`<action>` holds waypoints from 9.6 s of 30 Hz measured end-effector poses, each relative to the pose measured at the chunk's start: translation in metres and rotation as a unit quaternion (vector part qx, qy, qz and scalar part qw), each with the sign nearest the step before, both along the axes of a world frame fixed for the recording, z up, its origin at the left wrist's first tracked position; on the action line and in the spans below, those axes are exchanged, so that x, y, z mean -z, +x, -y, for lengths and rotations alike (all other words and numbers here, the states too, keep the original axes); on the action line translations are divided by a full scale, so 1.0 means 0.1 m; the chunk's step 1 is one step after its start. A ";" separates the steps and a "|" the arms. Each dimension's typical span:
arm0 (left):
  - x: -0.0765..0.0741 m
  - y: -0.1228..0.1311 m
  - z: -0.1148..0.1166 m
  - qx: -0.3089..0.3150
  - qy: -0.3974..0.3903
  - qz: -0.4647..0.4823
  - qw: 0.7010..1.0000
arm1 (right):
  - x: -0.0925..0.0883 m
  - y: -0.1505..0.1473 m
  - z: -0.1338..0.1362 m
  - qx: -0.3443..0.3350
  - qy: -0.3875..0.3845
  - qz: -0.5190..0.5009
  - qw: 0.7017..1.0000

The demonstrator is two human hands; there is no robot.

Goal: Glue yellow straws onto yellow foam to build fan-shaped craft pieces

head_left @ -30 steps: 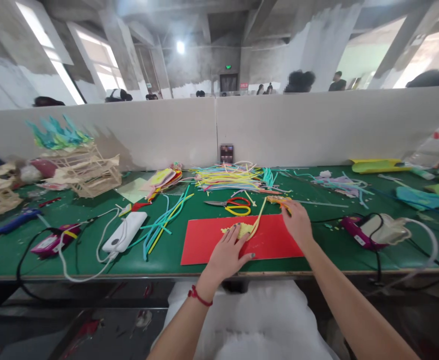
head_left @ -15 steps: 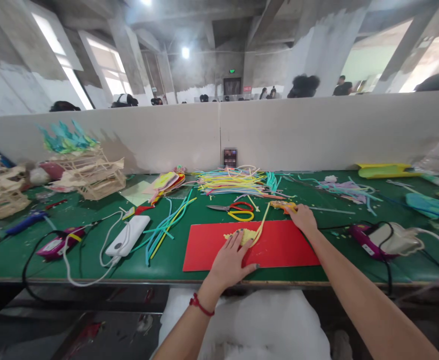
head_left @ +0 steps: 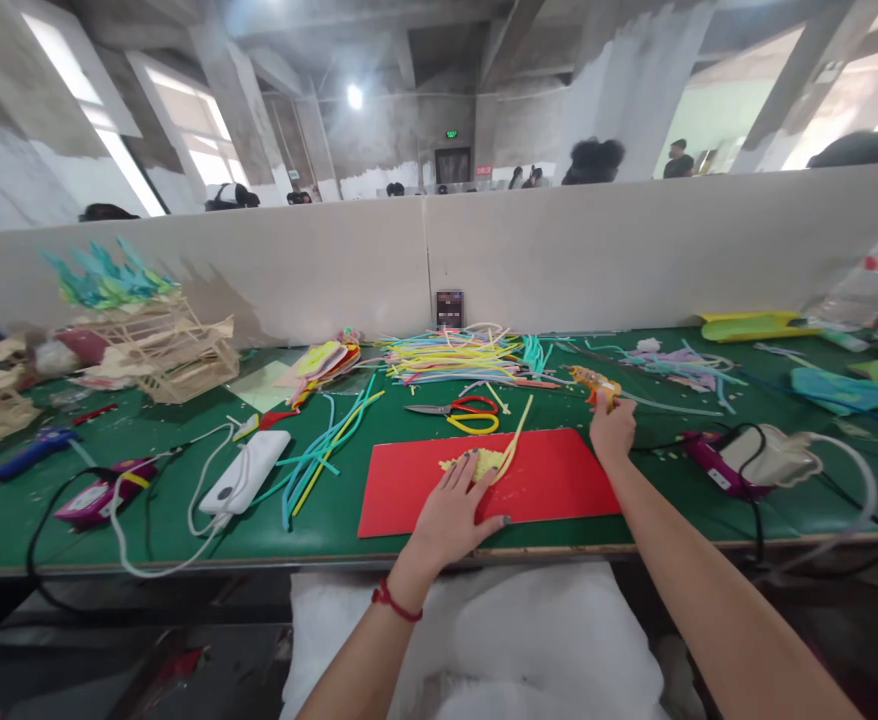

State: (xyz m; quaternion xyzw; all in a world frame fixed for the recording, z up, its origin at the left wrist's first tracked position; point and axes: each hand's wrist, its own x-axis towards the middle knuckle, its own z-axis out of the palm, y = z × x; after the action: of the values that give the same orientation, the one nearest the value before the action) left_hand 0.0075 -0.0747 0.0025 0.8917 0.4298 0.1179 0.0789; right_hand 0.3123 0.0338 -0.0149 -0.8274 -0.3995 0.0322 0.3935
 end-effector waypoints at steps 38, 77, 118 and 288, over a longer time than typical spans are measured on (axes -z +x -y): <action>0.08 -0.21 -0.41 -0.203 -0.130 0.485 0.841 | -0.02 -0.15 0.00 0.004 0.088 0.002 0.996; -0.33 -0.19 -0.92 -0.126 -0.369 0.585 0.711 | -0.01 -0.11 0.02 -0.002 0.182 -0.038 0.983; -0.07 0.04 -0.64 -0.156 -0.427 0.760 0.464 | 0.07 -1.05 0.63 -0.314 0.247 0.134 0.907; -0.08 0.02 -0.52 -0.020 -0.507 0.652 0.563 | 0.03 -0.96 0.61 -0.257 0.285 0.076 0.920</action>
State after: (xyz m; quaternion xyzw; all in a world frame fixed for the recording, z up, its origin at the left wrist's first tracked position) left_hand 0.0095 -0.0231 0.0107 0.3769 0.2681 0.4319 0.7743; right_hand 0.2167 -0.0270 -0.0176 -0.5488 -0.6194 -0.0461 0.5595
